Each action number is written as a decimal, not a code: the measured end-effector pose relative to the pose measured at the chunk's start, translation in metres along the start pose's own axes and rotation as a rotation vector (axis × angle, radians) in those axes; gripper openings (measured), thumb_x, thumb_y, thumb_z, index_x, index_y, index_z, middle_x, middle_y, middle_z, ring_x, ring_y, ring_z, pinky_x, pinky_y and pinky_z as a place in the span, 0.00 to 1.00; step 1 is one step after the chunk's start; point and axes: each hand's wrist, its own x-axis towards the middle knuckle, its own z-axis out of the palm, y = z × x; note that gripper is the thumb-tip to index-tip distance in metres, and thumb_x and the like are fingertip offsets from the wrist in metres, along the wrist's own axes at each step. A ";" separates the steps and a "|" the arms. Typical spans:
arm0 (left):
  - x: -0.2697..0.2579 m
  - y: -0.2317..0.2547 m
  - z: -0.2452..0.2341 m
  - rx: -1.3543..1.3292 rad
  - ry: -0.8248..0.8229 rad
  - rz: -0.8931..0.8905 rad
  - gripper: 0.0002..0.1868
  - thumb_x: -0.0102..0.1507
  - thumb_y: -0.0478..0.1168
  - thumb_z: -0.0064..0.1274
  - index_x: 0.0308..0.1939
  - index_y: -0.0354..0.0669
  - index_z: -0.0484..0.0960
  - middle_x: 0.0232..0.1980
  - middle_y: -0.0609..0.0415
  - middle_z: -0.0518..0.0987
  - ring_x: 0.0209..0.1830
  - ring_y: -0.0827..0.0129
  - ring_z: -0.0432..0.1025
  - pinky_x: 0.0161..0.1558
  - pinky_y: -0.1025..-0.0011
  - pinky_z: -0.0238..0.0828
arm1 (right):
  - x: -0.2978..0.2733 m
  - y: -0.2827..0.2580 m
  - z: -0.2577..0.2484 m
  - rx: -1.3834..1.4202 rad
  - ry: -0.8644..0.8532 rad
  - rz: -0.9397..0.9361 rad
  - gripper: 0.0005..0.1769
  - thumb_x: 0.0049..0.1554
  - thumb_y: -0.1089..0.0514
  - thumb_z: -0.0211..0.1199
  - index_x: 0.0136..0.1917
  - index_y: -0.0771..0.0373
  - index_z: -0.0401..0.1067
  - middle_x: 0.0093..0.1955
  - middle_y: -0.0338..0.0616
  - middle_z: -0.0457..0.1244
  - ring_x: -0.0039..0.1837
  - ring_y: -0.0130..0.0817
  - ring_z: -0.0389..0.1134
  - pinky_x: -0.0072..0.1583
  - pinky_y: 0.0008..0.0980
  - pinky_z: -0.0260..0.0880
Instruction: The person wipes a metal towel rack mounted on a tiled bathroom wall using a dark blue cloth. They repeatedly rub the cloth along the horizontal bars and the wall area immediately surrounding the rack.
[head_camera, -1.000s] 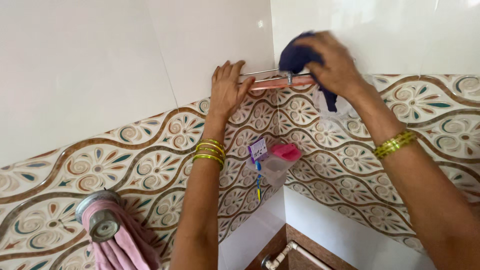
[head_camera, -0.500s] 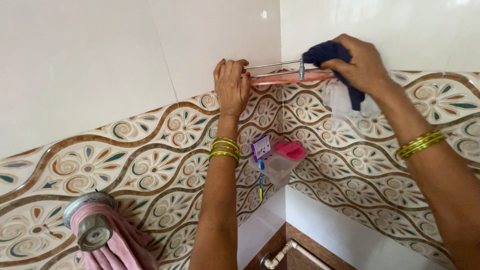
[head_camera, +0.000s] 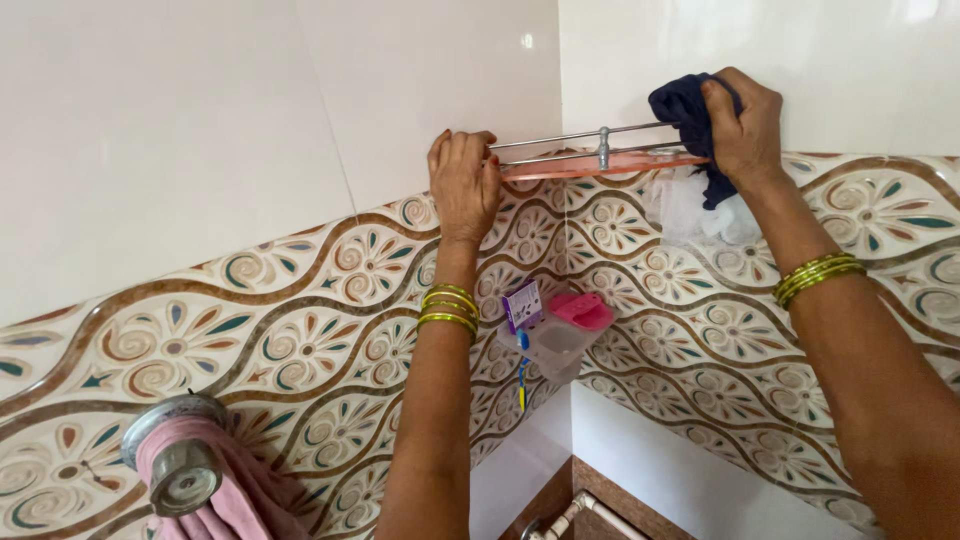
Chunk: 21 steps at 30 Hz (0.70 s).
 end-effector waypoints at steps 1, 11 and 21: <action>-0.002 0.000 0.000 -0.005 -0.007 -0.013 0.19 0.70 0.48 0.34 0.48 0.40 0.77 0.40 0.48 0.73 0.47 0.55 0.70 0.73 0.54 0.56 | -0.001 -0.005 0.005 -0.041 0.024 -0.006 0.16 0.72 0.56 0.56 0.48 0.72 0.73 0.34 0.48 0.61 0.38 0.33 0.59 0.45 0.36 0.60; -0.002 0.003 -0.002 -0.015 -0.018 0.020 0.19 0.72 0.48 0.34 0.50 0.39 0.77 0.40 0.48 0.72 0.48 0.54 0.69 0.72 0.53 0.56 | 0.003 -0.110 0.056 -0.368 -0.059 -0.258 0.19 0.70 0.48 0.63 0.44 0.64 0.74 0.31 0.47 0.65 0.31 0.41 0.65 0.36 0.41 0.61; -0.003 -0.002 -0.002 -0.022 -0.030 0.008 0.18 0.72 0.48 0.36 0.50 0.39 0.76 0.41 0.48 0.73 0.48 0.54 0.69 0.73 0.53 0.54 | 0.004 -0.020 0.007 -0.011 -0.007 -0.066 0.18 0.72 0.56 0.56 0.45 0.73 0.72 0.36 0.51 0.63 0.39 0.34 0.62 0.43 0.36 0.60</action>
